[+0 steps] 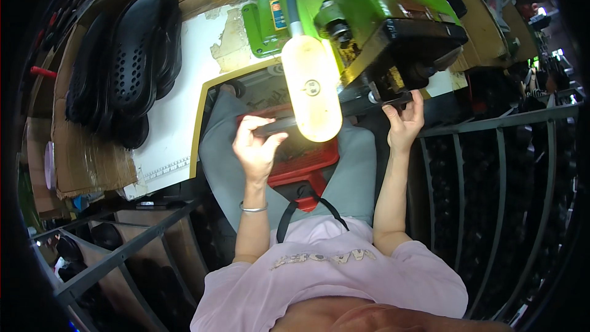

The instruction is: The person repeatedly presses the soles of black slip-on shoes against a rotating grinding wheel to smooth or shape the surface. They handle the shoes one at a time, rotating them to cover different areas of the sole, and place the finished shoes on a nearby stack.

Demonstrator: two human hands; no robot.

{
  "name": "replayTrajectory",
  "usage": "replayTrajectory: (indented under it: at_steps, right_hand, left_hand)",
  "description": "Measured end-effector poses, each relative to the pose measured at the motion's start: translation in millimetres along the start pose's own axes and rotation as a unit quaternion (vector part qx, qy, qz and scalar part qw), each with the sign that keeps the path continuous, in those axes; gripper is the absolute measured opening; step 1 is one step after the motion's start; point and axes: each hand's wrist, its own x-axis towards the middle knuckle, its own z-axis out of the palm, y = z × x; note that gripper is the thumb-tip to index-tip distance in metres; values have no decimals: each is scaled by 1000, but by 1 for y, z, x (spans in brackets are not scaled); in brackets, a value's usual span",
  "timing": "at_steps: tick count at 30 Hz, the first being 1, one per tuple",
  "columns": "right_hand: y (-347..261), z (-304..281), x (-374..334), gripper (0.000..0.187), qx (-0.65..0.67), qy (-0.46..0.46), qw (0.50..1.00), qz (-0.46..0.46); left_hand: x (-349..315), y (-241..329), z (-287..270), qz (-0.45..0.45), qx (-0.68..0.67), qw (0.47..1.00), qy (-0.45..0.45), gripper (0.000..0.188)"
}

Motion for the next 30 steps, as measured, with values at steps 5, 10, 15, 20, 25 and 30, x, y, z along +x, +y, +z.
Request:
replayTrajectory:
  at_steps: [5, 10, 15, 20, 25, 30]
  right_hand:
    - [46, -22, 7, 66, 199, 60, 976, 59]
    - [73, -30, 7, 65, 256, 106, 955, 109]
    - [70, -28, 3, 59, 163, 133, 976, 54]
    - [29, -11, 0, 56, 47, 107, 993, 24]
    - [0, 10, -3, 57, -68, 63, 992, -80]
    - [-19, 31, -15, 60, -52, 8, 993, -101]
  left_hand:
    - [10, 5, 58, 113, 119, 986, 30, 60]
    - [8, -5, 99, 177, 231, 956, 33, 78]
    - [0, -17, 68, 96, 176, 980, 10, 70]
    - [13, -3, 26, 62, 159, 985, -29, 33]
    - [32, 21, 2, 80, 126, 987, -60, 36]
    - [35, -8, -50, 69, 37, 994, -79, 27]
